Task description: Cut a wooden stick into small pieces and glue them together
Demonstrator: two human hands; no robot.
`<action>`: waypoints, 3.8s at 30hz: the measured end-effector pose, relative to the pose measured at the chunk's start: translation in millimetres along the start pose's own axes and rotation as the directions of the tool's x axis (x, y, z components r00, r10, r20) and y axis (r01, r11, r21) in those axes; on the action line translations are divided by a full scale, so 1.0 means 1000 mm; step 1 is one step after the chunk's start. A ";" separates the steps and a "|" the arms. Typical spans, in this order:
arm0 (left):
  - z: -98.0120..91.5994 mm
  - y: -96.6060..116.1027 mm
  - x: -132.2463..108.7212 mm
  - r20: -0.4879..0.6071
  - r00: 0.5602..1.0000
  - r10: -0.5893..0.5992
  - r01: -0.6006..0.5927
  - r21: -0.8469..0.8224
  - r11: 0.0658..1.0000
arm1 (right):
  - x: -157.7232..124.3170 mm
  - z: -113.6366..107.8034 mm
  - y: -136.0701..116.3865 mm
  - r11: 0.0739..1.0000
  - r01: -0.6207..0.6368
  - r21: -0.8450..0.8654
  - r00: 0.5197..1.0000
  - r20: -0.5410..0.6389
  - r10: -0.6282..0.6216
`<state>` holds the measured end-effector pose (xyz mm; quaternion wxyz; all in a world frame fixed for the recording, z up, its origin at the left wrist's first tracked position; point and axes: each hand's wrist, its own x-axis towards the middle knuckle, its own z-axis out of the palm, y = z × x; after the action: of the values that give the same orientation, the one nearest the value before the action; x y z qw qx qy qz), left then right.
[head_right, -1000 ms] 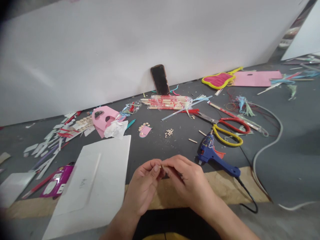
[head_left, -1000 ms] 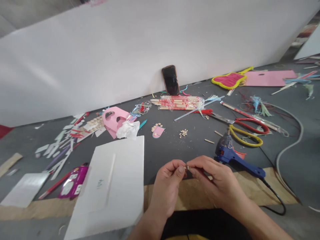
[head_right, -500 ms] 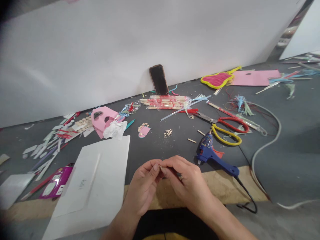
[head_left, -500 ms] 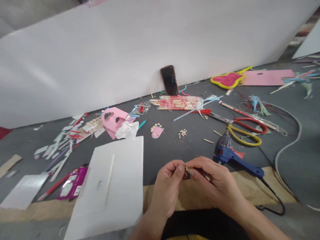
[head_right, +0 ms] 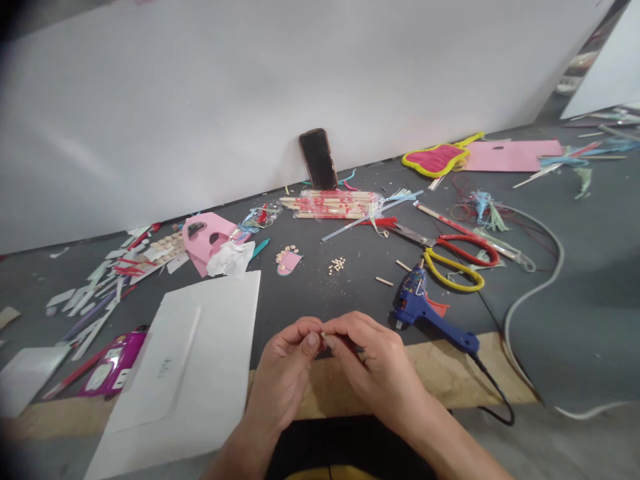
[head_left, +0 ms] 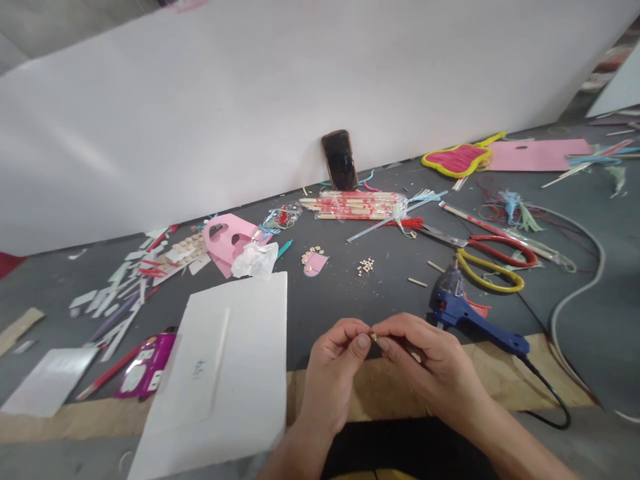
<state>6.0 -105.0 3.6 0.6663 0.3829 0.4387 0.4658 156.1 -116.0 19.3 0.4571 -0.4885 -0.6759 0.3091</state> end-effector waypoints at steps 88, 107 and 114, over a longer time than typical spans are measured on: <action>0.001 0.011 0.000 0.110 0.980 -0.166 0.179 -0.124 0.976 | -0.002 0.000 0.001 0.999 -0.015 0.030 0.998 0.054 0.013; -0.035 0.030 -0.010 -0.063 0.982 0.177 -0.106 0.590 0.800 | -0.003 0.014 0.041 0.767 0.205 -0.608 0.974 0.207 -0.097; -0.039 0.047 -0.008 -0.009 0.971 0.237 -0.142 0.779 0.611 | -0.008 0.000 0.032 0.846 0.200 -0.495 0.980 0.111 -0.167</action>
<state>-45.1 -95.8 36.0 0.3594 0.6488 0.5888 0.3213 168.6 -113.2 -11.0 0.3195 -0.5140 -0.7907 0.0924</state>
